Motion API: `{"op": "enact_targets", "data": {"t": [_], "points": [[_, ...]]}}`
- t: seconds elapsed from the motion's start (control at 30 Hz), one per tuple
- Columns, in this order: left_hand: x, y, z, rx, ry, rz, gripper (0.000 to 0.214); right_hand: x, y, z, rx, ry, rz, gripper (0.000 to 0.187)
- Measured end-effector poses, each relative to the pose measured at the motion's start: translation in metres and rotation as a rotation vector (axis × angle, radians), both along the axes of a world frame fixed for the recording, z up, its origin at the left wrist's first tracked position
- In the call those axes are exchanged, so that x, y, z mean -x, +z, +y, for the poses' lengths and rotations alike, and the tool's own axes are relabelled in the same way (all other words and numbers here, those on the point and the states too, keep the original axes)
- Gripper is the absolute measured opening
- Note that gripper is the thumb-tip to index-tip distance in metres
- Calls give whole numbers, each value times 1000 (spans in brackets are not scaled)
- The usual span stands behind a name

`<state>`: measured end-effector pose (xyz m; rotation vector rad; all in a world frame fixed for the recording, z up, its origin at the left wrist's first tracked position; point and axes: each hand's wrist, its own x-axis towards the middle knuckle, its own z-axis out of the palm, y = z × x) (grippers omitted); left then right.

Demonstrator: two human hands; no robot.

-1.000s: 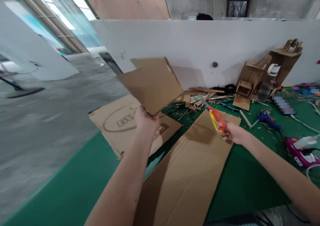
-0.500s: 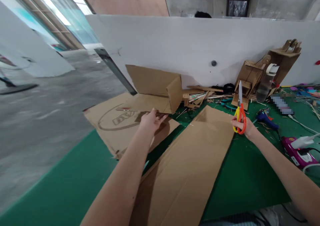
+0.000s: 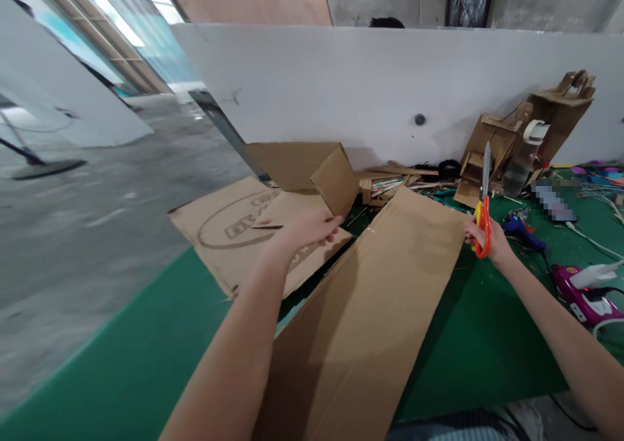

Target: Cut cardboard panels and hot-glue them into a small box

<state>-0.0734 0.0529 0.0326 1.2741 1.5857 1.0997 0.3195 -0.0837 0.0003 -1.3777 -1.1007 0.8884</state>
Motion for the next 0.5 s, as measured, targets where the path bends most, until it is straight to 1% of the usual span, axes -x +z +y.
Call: {"op": "enact_targets", "data": {"t": [0.03, 0.13, 0.17, 0.2, 0.23, 0.3, 0.33, 0.4, 0.5], "points": [[-12, 2, -7, 30, -71, 32, 24, -2, -2, 0, -2, 0, -12, 48], [-47, 9, -28, 83, -430, 235, 29, -7, -10, 1, -33, 10, -128, 47], [-56, 11, -35, 97, -511, 315, 30, -8, -12, 2, -45, 8, -167, 47], [-63, 14, -41, 97, -561, 374, 30, -9, -15, 2, -52, 4, -196, 47], [-68, 16, -45, 89, -588, 422, 30, -10, -16, 3, -58, -4, -214, 47], [-73, 19, -52, 50, -598, 490, 28, -11, -18, 3, -77, -31, -226, 47], [-74, 21, -54, 29, -596, 523, 26, -12, -18, 3, -95, -47, -225, 46], [-75, 24, -58, 15, -631, 609, 26, -13, -16, 3, -155, -94, -201, 44], [-77, 32, -61, 6, -732, 732, 39, -14, -12, 2, -242, -150, -131, 41]]}}
